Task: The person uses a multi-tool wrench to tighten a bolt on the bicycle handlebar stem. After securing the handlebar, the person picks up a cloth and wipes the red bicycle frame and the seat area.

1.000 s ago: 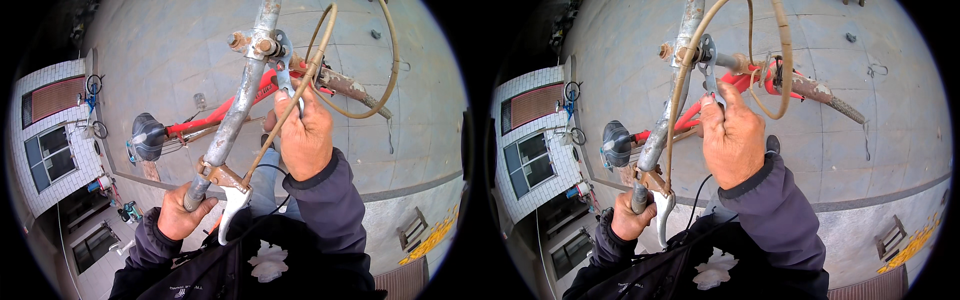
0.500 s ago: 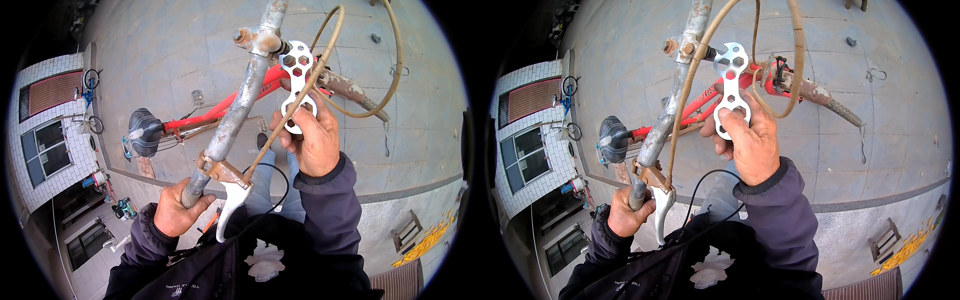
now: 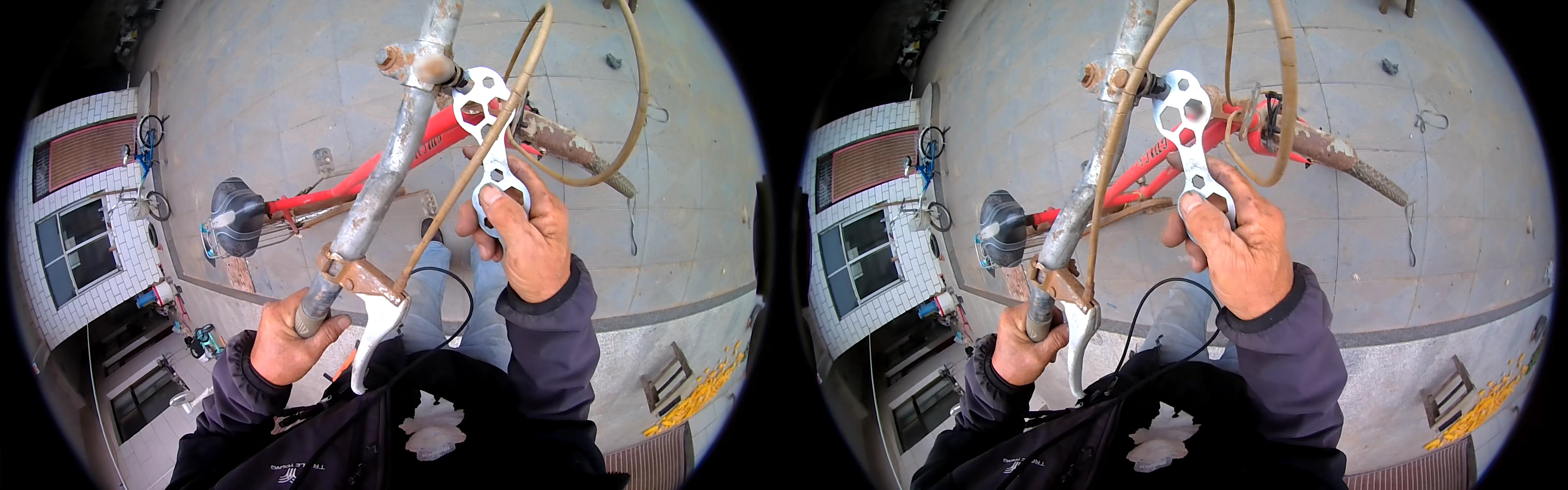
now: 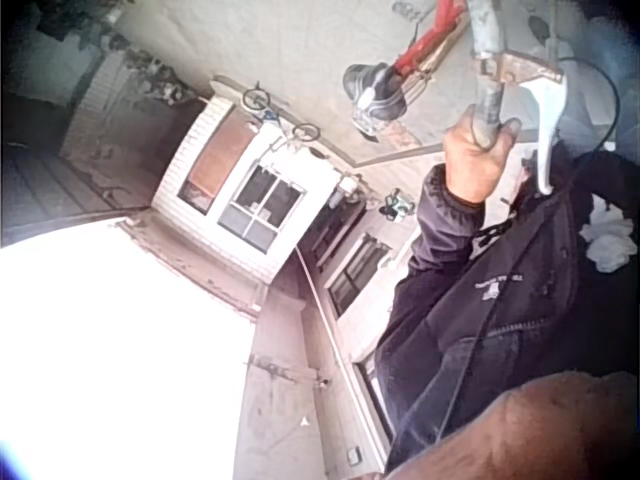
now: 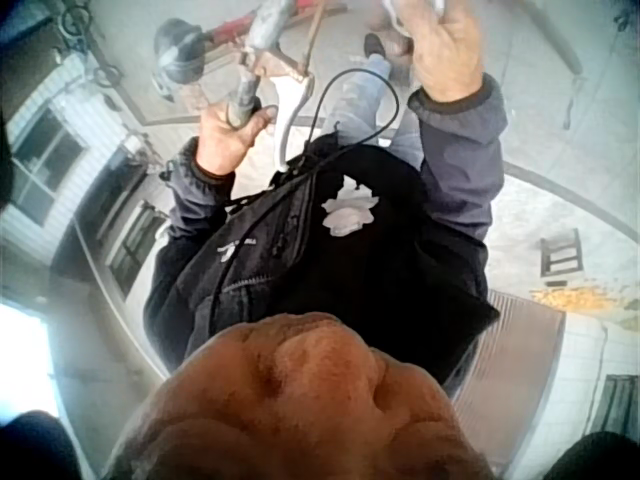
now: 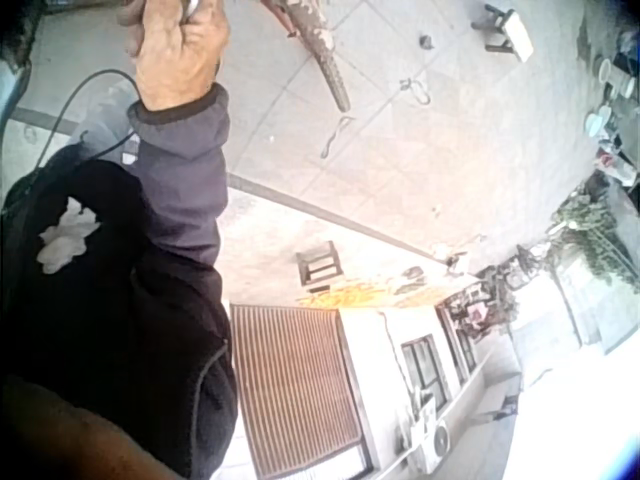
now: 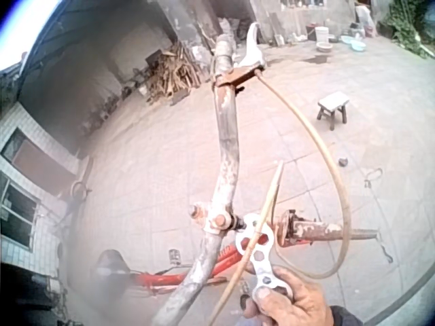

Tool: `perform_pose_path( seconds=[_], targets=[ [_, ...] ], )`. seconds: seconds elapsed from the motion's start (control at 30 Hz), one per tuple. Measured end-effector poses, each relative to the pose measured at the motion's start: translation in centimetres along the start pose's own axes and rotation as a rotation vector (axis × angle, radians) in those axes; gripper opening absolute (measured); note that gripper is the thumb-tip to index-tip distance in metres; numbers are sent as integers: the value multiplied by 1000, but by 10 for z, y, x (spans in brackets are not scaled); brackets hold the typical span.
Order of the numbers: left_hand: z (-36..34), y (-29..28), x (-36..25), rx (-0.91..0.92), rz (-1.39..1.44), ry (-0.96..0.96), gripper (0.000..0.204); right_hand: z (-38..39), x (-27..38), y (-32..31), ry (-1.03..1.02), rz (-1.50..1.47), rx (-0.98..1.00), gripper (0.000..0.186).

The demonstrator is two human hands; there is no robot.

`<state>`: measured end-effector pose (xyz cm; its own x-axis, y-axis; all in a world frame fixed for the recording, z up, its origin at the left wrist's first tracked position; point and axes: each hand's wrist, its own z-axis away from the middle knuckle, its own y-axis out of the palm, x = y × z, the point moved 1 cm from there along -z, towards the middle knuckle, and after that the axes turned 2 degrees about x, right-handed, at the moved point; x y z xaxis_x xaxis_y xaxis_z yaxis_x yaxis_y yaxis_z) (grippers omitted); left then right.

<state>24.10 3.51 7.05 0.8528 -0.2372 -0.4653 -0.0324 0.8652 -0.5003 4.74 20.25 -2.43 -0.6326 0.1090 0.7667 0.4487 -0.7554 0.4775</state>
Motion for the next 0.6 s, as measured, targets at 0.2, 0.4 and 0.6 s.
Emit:
perform_pose_path(
  seconds=[0.2,0.4,0.6],
  targets=[
    [-1,1,4,1,-18,94,16,0,16,0,-47,131,-24,38],
    [0,0,0,-2,-9,3,20,2,29,9,-76,222,-6,37],
    [0,0,1,-5,-15,23,19,14,24,13,-93,183,-115,35]
  ],
)
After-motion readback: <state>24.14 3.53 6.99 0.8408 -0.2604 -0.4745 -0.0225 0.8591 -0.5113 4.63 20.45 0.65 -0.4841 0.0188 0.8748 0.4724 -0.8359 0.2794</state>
